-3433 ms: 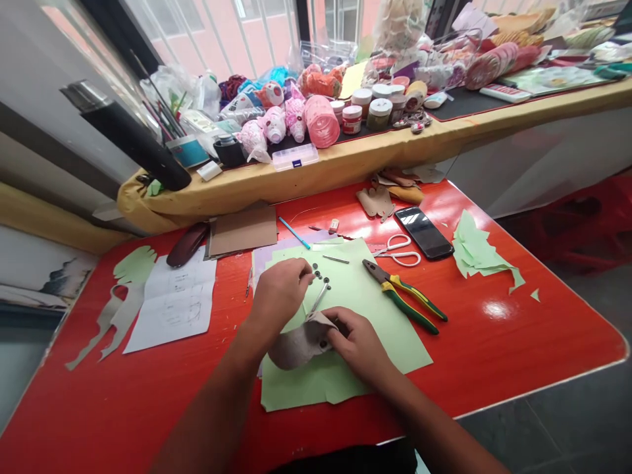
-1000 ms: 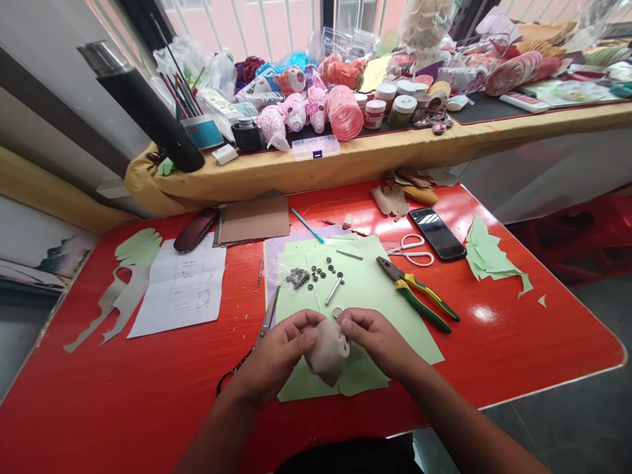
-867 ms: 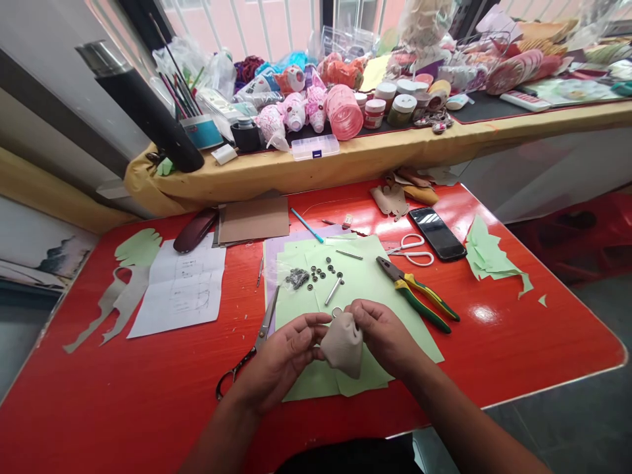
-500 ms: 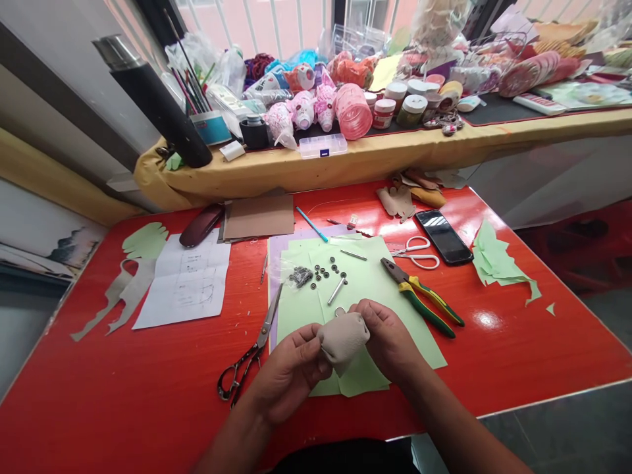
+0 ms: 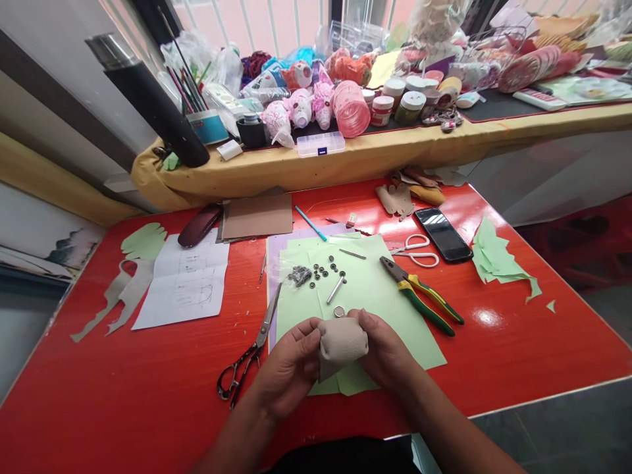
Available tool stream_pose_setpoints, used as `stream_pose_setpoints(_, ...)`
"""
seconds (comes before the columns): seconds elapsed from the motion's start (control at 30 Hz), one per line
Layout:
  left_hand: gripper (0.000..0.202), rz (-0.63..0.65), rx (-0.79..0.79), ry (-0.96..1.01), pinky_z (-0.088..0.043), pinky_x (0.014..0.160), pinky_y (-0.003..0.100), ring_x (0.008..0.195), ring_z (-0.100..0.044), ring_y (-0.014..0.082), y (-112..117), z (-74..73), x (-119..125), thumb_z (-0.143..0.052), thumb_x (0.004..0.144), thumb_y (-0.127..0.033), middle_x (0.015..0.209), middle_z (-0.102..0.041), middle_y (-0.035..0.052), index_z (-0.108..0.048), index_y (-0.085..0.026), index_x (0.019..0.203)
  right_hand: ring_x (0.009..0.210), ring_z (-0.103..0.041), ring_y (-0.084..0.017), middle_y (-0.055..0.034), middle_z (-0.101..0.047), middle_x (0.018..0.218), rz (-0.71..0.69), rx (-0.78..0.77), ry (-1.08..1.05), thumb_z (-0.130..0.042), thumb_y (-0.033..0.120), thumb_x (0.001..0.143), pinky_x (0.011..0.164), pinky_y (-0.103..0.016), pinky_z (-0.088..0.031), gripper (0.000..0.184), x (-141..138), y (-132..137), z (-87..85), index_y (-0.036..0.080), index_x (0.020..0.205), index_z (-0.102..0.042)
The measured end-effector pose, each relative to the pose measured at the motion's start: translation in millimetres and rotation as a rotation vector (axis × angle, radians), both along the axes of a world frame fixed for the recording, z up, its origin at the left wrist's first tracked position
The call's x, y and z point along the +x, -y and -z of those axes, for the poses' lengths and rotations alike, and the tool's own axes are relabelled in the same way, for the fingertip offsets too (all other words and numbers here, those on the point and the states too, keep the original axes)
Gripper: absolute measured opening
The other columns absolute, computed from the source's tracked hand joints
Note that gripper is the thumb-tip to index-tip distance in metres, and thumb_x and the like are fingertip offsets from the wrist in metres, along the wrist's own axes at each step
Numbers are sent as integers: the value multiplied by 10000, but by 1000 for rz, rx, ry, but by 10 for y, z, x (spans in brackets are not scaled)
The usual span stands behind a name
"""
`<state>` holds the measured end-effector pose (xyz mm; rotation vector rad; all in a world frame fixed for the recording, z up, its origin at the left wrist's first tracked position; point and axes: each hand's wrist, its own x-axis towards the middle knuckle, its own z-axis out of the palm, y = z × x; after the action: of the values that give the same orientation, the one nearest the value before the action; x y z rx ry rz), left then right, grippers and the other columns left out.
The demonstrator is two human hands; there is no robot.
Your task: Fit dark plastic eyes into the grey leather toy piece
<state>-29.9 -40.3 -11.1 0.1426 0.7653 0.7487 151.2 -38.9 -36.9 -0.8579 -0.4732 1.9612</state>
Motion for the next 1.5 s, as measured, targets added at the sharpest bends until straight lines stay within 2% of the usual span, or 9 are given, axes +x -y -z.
stream_pose_setpoints(0.13, 420, 12, 0, 37, -206, 438, 134, 465, -178, 7, -19, -6, 2, -967, 704, -384, 600, -387, -101, -685, -136, 894, 696, -404, -171, -9, -490, 755, 6, 11, -3, -784, 668, 824, 667, -290, -379, 537, -4, -22, -11, 206, 676, -554)
stream_pose_setpoints(0.33, 420, -73, 13, 67, -189, 405, 108, 451, -83, 6, -27, 98, 36, -942, 736, -401, 576, -298, -127, -708, -136, 963, 707, -421, -172, -10, -517, 759, -5, 12, -29, -776, 665, 839, 688, -298, -378, 533, -28, -34, -1, 203, 675, -567)
stream_pose_setpoints(0.53, 422, -117, -20, 41, -324, 438, 116, 442, -279, 6, -63, 112, 40, -966, 712, -367, 558, -432, -99, -733, -128, 969, 712, -506, -188, -20, -598, 750, 35, 7, -8, -740, 694, 859, 705, -318, -433, 502, -12, -50, 37, 207, 764, -661)
stream_pose_setpoints(0.7, 471, -155, -40, 9, -434, 493, 120, 514, -472, 10, -76, 91, -1, -990, 674, -293, 878, -716, -5, -736, -179, 1054, 758, -556, -208, -34, -644, 787, 26, 23, -28, -751, 672, 861, 732, -327, -451, 476, -22, -50, 44, 206, 785, -692)
stream_pose_setpoints(0.87, 378, -146, -48, 42, -541, 627, 163, 734, -686, 102, -46, 119, -21, -912, 768, -252, 1019, -772, 55, -741, -178, 1097, 817, -551, -216, -52, -648, 847, 27, -11, 4, -777, 657, 845, 770, -321, -442, 474, -56, -42, 61, 189, 829, -711)
stream_pose_setpoints(1.07, 418, -184, 23, 45, -578, 769, 264, 823, -730, 169, -68, 89, -43, -921, 747, -268, 931, -785, 32, -739, -204, 1118, 796, -523, -201, -44, -613, 831, 9, 22, 29, -771, 661, 851, 756, -313, -424, 489, -97, -23, 58, 180, 803, -702)
stream_pose_setpoints(1.2, 417, -90, 81, -68, -547, 700, 263, 739, -685, 148, -113, 6, -81, -937, 741, -304, 856, -747, 16, -753, -194, 1099, 775, -523, -196, -46, -615, 808, -16, 34, 55, -790, 630, 848, 730, -309, -423, 477, -85, -2, 57, 158, 848, -723)
stream_pose_setpoints(1.33, 392, 10, 189, -193, -483, 623, 238, 660, -598, 118, -158, -45, -160, -929, 755, -357, 764, -663, -1, -761, -174, 1058, 677, -458, -168, -11, -543, 699, -82, 52, 121, -779, 670, 836, 635, -294, -363, 522, 3, 27, 75, 169, 752, -660)
stream_pose_setpoints(1.5, 450, 82, 272, -278, -432, 631, 241, 663, -561, 118, -243, -68, -195, -928, 742, -425, 766, -619, 0, -756, -171, 1072, 604, -362, -127, 29, -480, 646, -196, 101, 164, -827, 636, 805, 589, -278, -303, 512, 24, 59, 58, 176, 707, -625)
